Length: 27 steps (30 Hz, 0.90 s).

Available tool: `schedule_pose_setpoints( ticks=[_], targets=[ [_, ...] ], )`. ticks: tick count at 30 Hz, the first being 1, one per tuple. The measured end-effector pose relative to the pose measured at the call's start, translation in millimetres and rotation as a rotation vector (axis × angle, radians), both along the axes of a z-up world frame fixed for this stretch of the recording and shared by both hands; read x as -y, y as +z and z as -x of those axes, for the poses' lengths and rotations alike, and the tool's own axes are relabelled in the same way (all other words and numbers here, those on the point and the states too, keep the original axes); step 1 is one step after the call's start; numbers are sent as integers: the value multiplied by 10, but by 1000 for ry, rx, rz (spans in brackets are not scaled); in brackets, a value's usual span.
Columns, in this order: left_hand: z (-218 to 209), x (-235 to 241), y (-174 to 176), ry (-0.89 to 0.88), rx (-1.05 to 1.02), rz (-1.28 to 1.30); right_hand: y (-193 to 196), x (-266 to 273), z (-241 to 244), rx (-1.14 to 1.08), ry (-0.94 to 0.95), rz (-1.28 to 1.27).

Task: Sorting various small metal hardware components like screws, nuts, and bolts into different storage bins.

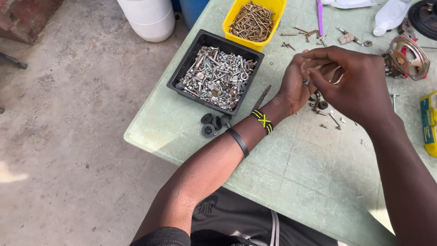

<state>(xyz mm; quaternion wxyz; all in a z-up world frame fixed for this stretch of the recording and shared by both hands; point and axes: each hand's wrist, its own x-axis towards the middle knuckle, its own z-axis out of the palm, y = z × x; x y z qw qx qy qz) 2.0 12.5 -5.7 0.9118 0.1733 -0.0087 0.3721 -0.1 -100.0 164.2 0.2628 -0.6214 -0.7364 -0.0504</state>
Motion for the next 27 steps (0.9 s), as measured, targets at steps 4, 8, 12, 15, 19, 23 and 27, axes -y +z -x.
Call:
schedule_pose_setpoints(
  ticks=[4,8,12,15,19,23,27],
  targets=[
    [172,88,185,-135,463,-3,-199,118,-461,94,-100,37],
    [354,174,423,-84,105,-59,-203,147,-499,53,14,44],
    [313,136,364,-87,78,-87,-348,84,-531,85,59,-36],
    [323,115,376,-106,82,-64,-331,85,-535,44,-16,10],
    [277,113,336,-121,161,-30,-157,134,-472,-49,-13,44],
    [85,91,161,-86,184,25,-8,180,-384,-224,-50,77],
    [-3,149,5,35,23,-137,132,114,-31,-311,46,213]
  ],
)
